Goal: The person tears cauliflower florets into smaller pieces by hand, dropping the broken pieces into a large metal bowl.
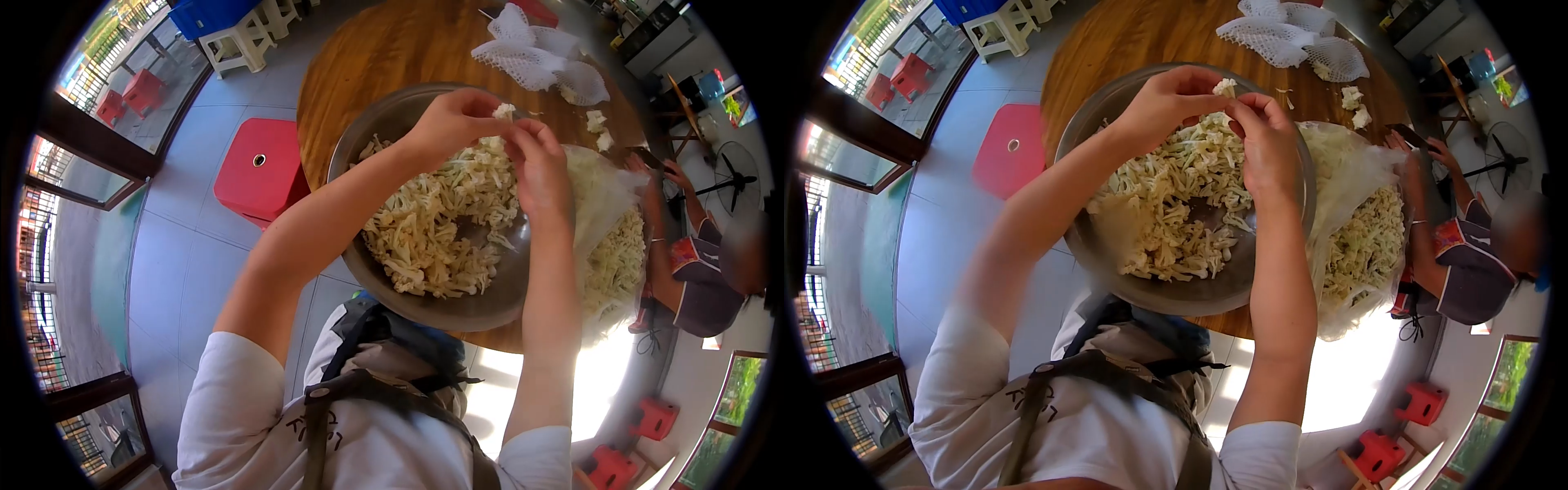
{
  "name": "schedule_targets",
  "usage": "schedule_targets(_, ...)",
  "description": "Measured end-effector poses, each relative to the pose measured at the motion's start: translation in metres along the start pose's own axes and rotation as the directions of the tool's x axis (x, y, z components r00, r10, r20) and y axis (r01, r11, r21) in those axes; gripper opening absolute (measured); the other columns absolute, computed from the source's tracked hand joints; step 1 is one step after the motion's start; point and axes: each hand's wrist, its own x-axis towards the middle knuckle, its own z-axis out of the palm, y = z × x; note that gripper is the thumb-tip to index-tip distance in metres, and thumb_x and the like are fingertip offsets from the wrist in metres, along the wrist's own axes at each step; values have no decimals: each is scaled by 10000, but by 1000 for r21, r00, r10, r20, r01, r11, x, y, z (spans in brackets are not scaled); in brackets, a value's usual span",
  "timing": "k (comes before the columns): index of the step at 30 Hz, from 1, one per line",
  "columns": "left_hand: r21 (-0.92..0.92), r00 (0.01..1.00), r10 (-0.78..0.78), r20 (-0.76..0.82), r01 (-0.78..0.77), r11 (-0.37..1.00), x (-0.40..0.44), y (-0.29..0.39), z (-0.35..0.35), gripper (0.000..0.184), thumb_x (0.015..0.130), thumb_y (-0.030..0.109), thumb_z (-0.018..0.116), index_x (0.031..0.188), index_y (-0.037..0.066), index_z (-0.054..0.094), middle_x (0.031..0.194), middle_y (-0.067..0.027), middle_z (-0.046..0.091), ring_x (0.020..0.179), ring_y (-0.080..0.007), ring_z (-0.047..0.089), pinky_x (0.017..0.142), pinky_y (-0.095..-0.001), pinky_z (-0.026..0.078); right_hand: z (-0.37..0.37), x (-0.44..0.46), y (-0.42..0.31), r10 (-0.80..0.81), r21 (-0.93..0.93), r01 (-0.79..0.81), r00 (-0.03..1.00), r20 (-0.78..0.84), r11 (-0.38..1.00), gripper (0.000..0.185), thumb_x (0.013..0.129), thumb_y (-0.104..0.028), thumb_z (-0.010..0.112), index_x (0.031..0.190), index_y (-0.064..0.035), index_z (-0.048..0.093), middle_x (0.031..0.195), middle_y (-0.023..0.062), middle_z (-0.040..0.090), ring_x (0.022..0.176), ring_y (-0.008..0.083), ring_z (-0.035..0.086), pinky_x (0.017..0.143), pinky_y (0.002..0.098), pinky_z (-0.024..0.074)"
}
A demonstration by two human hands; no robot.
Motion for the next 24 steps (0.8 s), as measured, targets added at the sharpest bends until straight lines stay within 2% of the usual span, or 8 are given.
schedule_targets(1, 23, 999, 49, -17, -49, 999, -1, -2, 2, 216, 808, 100, 623, 992, 3, 564, 837, -19, 580, 671, -55, 485, 567, -189, 373, 1, -1, -1, 10, -14, -10, 1000, 10, 1000, 107, 795, -69, 627, 875, -28, 570, 832, 25, 590, 787, 99, 550, 709, 214, 420)
schedule_targets(4, -12, 995, 37, -96, -38, 999, 0, 1, 1, 245, 807, 96, 623, 1018, -7, 553, 840, -30, 592, 669, -53, 488, 554, -191, 371, 3, -6, -2, 25, -29, -23, 997, 69, 999, 96, 801, -75, 620, 878, -35, 579, 835, 16, 592, 786, 94, 547, 709, 219, 419)
schedule_targets(9, -62, 1000, 3, -10, -3, 998, 2, 0, -6, 318, 791, 88, 641, 1071, -8, 524, 811, -38, 607, 631, -62, 494, 519, -192, 362, 4, -4, -1, -8, -74, 11, 999, 45, 997, 99, 807, -79, 612, 888, -33, 577, 827, 16, 593, 769, 87, 546, 692, 221, 418)
schedule_targets(12, -15, 999, 24, -22, -24, 1000, 2, 0, -6, 337, 780, 84, 654, 1076, -11, 522, 830, -52, 610, 644, -68, 509, 521, -194, 368, 4, -3, 1, -27, -59, 30, 998, 61, 998, 131, 807, -85, 615, 914, -23, 574, 819, 18, 592, 753, 82, 545, 677, 219, 416)
schedule_targets(15, 9, 997, 78, -27, -77, 997, 4, -3, -7, 362, 778, 87, 659, 1090, -17, 508, 851, -62, 611, 670, -75, 530, 531, -197, 384, 6, -4, -1, -69, -220, 83, 995, 72, 972, 171, 811, -94, 617, 952, -10, 569, 826, 23, 596, 756, 80, 550, 682, 217, 419)
schedule_targets(18, 9, 996, 46, -71, -45, 999, 2, 1, -6, 379, 776, 81, 660, 1103, -20, 496, 869, -69, 613, 692, -80, 546, 546, -197, 402, 14, -9, -2, -89, -234, 103, 994, 70, 967, 195, 818, -97, 608, 984, -3, 566, 834, 27, 602, 762, 83, 558, 685, 219, 429)
schedule_targets(21, 29, 998, 42, -49, -41, 999, 4, -2, -8, 399, 770, 90, 668, 1109, -19, 488, 875, -71, 617, 698, -82, 550, 556, -201, 414, 13, -9, -1, -84, -247, 98, 994, 68, 964, 215, 822, -98, 603, 1006, 4, 558, 845, 35, 612, 768, 91, 569, 687, 221, 439)
schedule_targets(24, 120, 995, 82, -54, -75, 990, 3, -3, -5, 396, 768, 104, 671, 1098, -23, 493, 878, -78, 618, 707, -90, 557, 577, -214, 433, 8, -5, 3, -99, -277, 113, 993, 64, 954, 212, 820, -107, 611, 994, 7, 570, 831, 35, 617, 758, 89, 570, 676, 220, 444)
